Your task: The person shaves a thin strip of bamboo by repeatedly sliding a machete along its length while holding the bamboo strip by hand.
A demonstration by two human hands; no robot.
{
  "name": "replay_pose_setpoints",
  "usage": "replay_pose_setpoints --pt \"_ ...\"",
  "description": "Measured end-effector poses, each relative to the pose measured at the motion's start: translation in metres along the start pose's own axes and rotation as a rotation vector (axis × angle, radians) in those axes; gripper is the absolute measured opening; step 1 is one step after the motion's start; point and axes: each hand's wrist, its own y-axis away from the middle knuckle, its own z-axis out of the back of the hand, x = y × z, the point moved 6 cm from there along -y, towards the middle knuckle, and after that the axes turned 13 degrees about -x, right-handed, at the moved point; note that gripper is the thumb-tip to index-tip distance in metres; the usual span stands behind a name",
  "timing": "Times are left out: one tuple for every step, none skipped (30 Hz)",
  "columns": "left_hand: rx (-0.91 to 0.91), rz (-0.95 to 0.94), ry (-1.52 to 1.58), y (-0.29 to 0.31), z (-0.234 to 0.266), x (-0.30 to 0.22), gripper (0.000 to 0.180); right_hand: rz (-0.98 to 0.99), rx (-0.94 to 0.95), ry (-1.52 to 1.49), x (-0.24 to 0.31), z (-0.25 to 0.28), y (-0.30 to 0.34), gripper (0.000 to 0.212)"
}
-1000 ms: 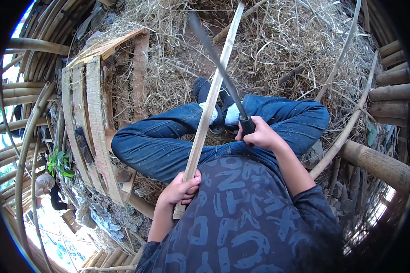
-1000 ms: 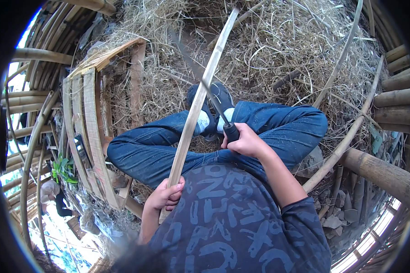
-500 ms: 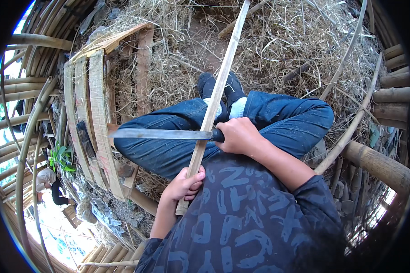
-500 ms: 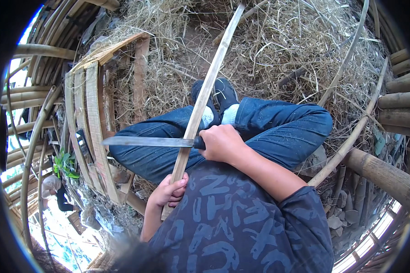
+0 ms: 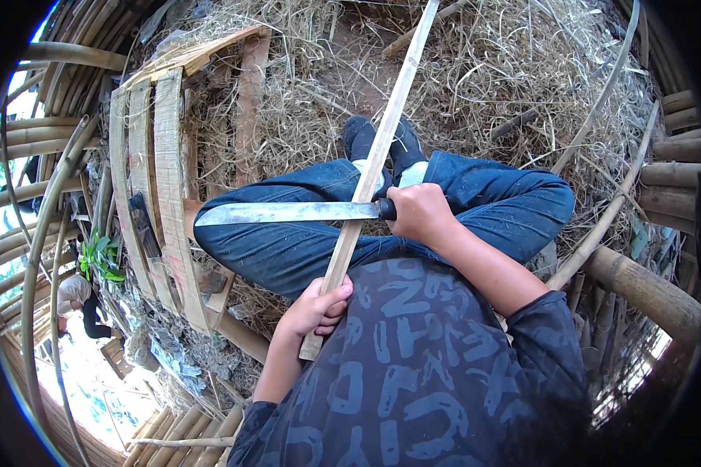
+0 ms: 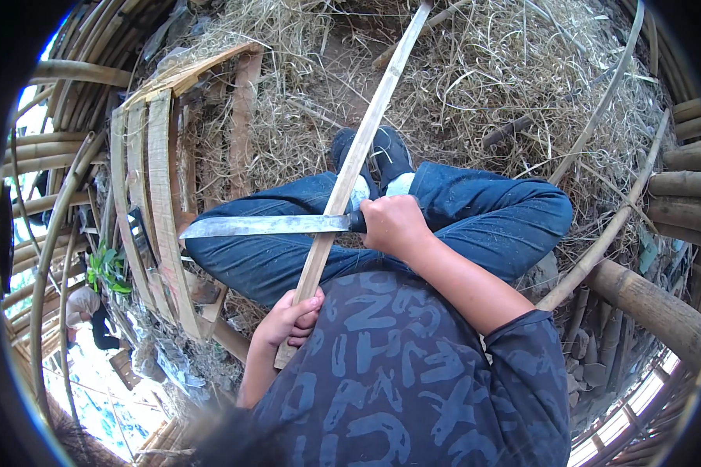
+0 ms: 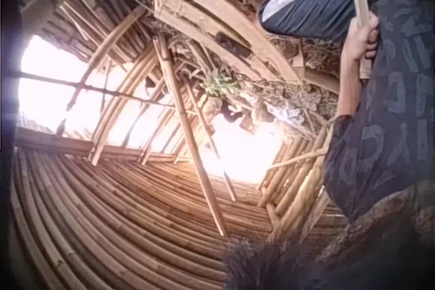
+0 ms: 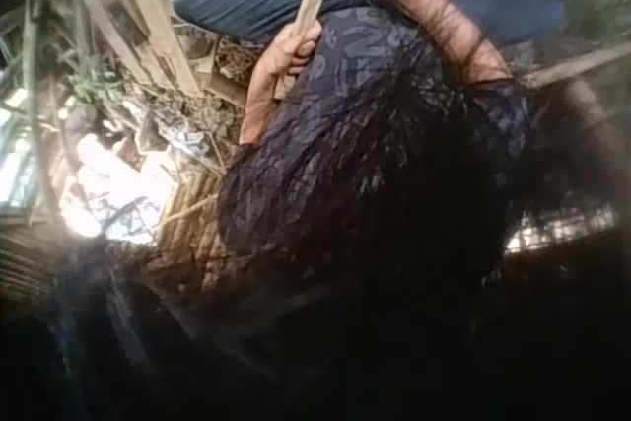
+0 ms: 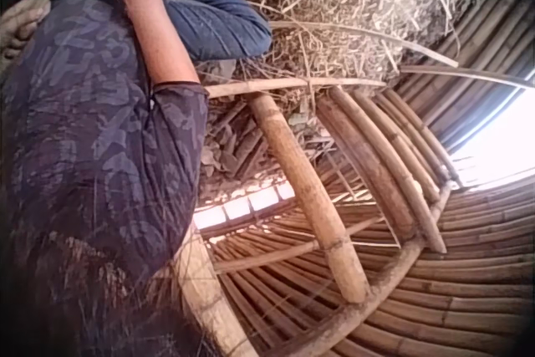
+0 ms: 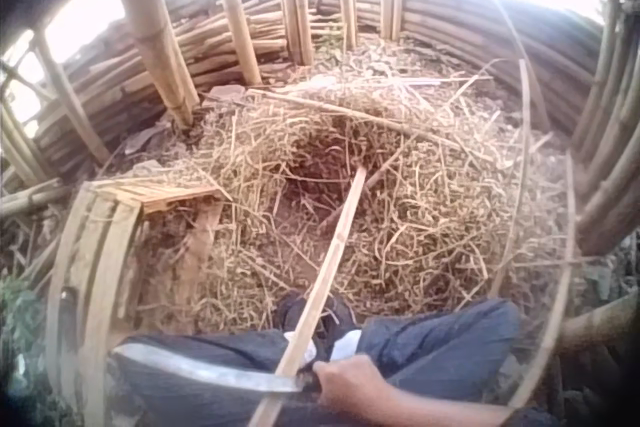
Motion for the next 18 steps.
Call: replay_pose_setpoints --pt "0.006 0.006 0.012 0.0 0.001 0.001 0.018 0.008 -0.002 0.006 0.001 -0.001 0.0 0.02" --pt "0.005 0.003 0.012 0.0 0.001 0.001 0.018 0.017 -0.019 0.01 0.001 0.0 -0.001 0.02" --pt "0.005 0.001 0.013 0.001 0.001 0.001 0.018 0.025 -0.036 0.013 0.001 0.0 -0.001 0.02" --pt "0.004 -0.002 0.014 0.001 0.0 0.0 0.018 0.035 -0.053 0.015 0.001 0.0 -0.002 0.019" --pt "-0.002 -0.008 0.008 0.001 0.0 0.0 0.019 0.042 -0.064 0.016 0.001 0.001 -0.002 0.019" --pt "-0.008 -0.015 0.002 0.0 0.0 0.001 0.021 0.05 -0.075 0.017 0.0 0.001 -0.001 0.018" --pt "-0.013 -0.021 -0.004 0.0 0.0 0.001 0.022 0.058 -0.086 0.019 -0.001 0.002 -0.001 0.018" --pt "-0.017 -0.014 -0.004 0.0 0.001 0.001 0.022 0.043 -0.108 0.03 -0.006 0.001 -0.001 0.018" --pt "-0.021 -0.007 -0.004 0.0 0.001 0.001 0.022 0.027 -0.13 0.041 -0.013 -0.002 0.0 0.018" --pt "-0.025 -0.001 -0.005 0.0 0.002 0.001 0.022 0.011 -0.152 0.052 -0.019 -0.003 0.0 0.018" --pt "-0.025 -0.007 -0.006 0.0 0.002 0.0 0.023 0.003 -0.139 0.073 -0.023 -0.005 0.002 0.02" --pt "-0.025 -0.013 -0.007 0.0 0.001 0.0 0.023 -0.024 -0.135 0.079 -0.028 -0.005 0.002 0.02" --pt "-0.024 -0.019 -0.008 0.0 0.001 -0.001 0.023 -0.05 -0.132 0.086 -0.032 -0.003 0.001 0.02" --pt "-0.022 -0.019 -0.007 0.0 0.001 -0.001 0.024 -0.077 -0.128 0.093 -0.037 -0.002 0.0 0.02" --pt "-0.019 -0.019 -0.006 0.001 0.002 -0.001 0.024 -0.12 -0.112 0.115 -0.045 -0.002 -0.001 0.021" --pt "-0.016 -0.02 -0.005 0.0 0.003 0.0 0.024 -0.187 -0.084 0.119 -0.055 0.003 -0.004 0.022" --pt "-0.013 -0.019 -0.008 0.001 0.002 0.0 0.025 -0.234 -0.109 0.19 -0.072 0.005 -0.005 0.021" --pt "-0.011 -0.017 -0.01 0.001 0.001 0.0 0.025 -0.281 -0.133 0.26 -0.092 0.008 -0.006 0.021"
